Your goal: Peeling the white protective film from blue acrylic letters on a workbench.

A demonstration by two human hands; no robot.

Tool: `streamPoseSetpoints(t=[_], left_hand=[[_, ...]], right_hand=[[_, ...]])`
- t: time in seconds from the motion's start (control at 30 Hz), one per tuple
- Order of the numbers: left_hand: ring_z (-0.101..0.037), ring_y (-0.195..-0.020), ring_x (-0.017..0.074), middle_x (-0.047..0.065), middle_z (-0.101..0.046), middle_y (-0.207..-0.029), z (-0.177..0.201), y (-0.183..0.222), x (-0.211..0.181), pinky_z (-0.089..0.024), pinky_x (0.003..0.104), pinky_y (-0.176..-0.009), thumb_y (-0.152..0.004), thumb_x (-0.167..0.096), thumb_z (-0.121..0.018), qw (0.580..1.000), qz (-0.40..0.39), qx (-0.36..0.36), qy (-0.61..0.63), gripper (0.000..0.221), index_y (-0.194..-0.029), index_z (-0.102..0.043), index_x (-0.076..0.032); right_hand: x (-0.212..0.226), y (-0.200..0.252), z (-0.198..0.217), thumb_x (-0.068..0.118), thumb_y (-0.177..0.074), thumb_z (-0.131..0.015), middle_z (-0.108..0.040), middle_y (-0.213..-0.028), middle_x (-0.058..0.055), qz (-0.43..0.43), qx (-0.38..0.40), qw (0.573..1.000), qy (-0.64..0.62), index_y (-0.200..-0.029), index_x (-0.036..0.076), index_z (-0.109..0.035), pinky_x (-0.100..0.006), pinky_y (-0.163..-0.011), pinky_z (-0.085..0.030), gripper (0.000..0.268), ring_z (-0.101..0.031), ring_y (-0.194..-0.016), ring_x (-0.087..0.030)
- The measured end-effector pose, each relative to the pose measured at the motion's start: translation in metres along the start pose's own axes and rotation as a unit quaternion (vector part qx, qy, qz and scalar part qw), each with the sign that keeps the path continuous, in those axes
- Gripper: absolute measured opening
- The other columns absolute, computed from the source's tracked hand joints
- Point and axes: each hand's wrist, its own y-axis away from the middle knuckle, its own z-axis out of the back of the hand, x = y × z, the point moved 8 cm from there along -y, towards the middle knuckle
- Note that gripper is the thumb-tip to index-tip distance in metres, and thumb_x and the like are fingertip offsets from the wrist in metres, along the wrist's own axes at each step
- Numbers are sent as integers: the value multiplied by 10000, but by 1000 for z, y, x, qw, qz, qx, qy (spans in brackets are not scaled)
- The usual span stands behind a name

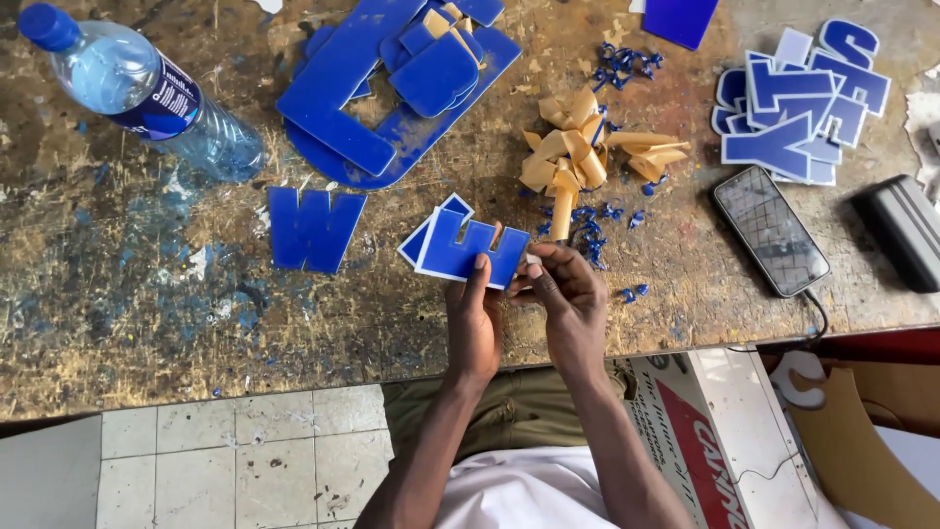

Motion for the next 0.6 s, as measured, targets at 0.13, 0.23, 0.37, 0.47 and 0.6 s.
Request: streamPoseSetpoints(t=[0.13, 0.23, 0.37, 0.47, 0.6], left_hand=[[-742, -847, 201, 134, -818, -995, 11, 3, 18, -600, 323, -749, -1110, -324, -764, 999, 11, 23, -23, 270, -1206, -800, -74], [-745, -828, 225, 144, -831, -975, 24, 0, 30, -628, 370, -753, -1026, -240, -870, 995, 2, 15, -104, 242, -1183, -817, -64], [-748, -846, 219, 149, -825, -979, 19, 7, 9, -642, 395, -795, -1059, -244, -839, 989, -42, -22, -143, 228, -1175, -797, -53], [-720, -853, 207, 135, -802, -956, 30, -5, 15, -612, 396, -828, -1091, -284, -810, 986, -63, -33, -148, 235, -1163, -774, -63], [-677, -849, 206, 121, -769, -934, 5, 10, -23, -573, 434, -857, -1117, -313, -776, 983, -66, -39, -166, 256, -1163, -750, -62]], right_hand=[[1, -1, 7, -5, -1107, -684, -772, -1039, -154, 14, -28, 999, -26, -1379, -89, -682, -344, -791, -774, 285, -800, -884, -195], [18, -4, 6, -23, -1098, -683, -784, -1034, -171, 43, -30, 998, 18, -1386, -85, -709, -349, -777, -768, 296, -789, -865, -195], [10, 2, 14, -48, -1089, -692, -827, -1092, -235, 65, -30, 996, 43, -1387, -56, -701, -367, -795, -765, 297, -831, -911, -263], [12, 1, 5, -16, -1119, -656, -827, -1060, -232, 67, -24, 997, 24, -1309, -22, -672, -353, -734, -761, 191, -838, -853, -264], [18, 9, -3, -7, -1131, -639, -824, -1025, -229, 84, -13, 996, 32, -1216, -4, -663, -352, -690, -757, 89, -841, -797, -262]])
